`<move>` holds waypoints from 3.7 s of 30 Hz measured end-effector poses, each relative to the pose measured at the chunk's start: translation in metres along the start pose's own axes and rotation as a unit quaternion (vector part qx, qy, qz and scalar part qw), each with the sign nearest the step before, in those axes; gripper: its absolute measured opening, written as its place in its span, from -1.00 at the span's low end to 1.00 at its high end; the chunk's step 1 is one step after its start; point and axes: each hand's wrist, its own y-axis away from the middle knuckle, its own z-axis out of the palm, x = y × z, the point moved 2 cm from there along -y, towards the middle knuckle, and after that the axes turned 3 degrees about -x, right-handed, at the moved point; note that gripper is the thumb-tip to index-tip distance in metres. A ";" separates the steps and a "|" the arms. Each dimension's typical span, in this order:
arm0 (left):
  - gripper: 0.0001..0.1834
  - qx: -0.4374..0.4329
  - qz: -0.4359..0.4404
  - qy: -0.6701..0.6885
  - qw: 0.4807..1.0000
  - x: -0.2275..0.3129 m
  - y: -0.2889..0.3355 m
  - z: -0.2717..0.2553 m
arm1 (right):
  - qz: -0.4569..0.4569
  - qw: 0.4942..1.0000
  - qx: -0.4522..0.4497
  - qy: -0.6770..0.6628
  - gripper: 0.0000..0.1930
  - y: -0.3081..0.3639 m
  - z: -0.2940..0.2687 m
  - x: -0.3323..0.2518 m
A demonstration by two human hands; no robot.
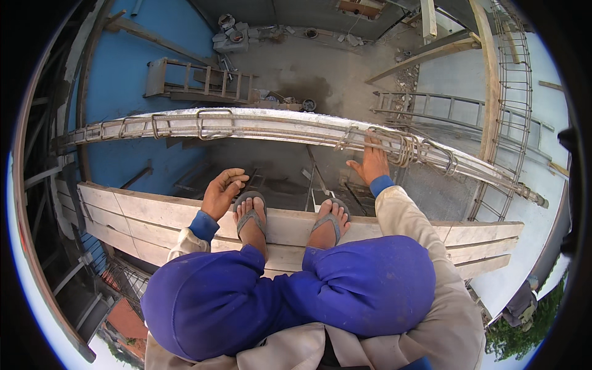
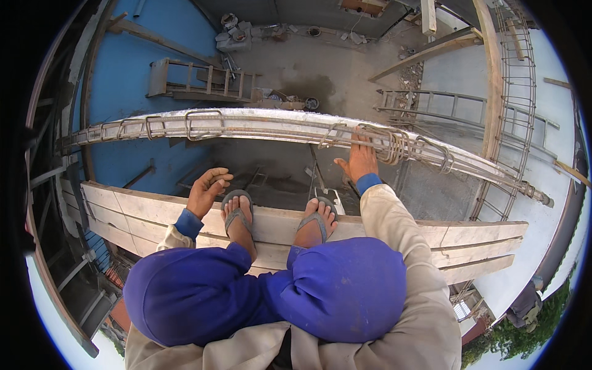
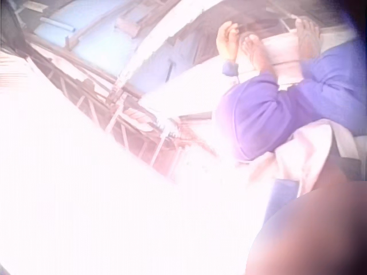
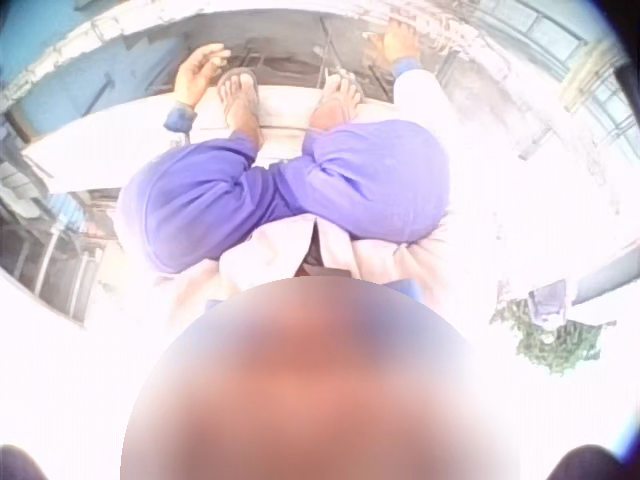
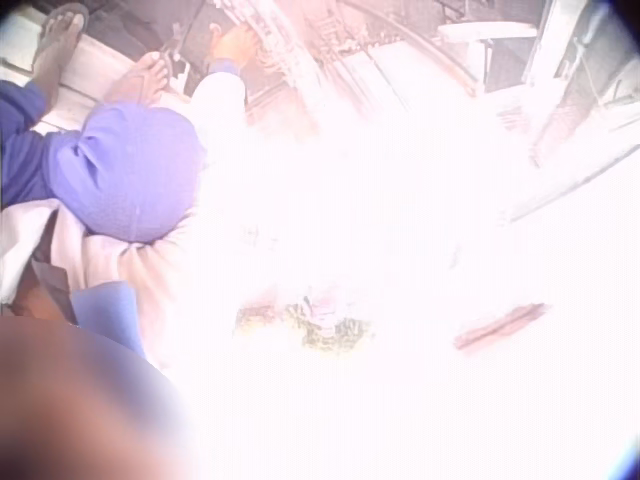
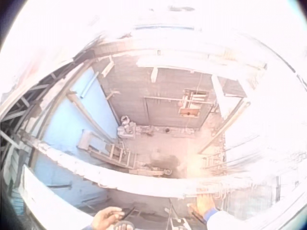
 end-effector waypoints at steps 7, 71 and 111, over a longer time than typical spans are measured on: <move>-0.65 -0.003 -0.076 -0.097 0.992 -0.025 0.041 -0.037 | -0.081 0.985 -0.084 -0.130 0.19 -0.056 0.031 -0.012; -0.68 -0.009 -0.036 -0.118 0.992 -0.071 0.004 -0.024 | 0.010 0.950 0.139 -0.279 -0.56 0.002 -0.014 -0.067; -0.04 -0.206 0.316 -0.543 0.750 0.097 -0.201 0.179 | 0.169 0.952 -0.221 -0.125 -0.44 0.131 -0.177 0.047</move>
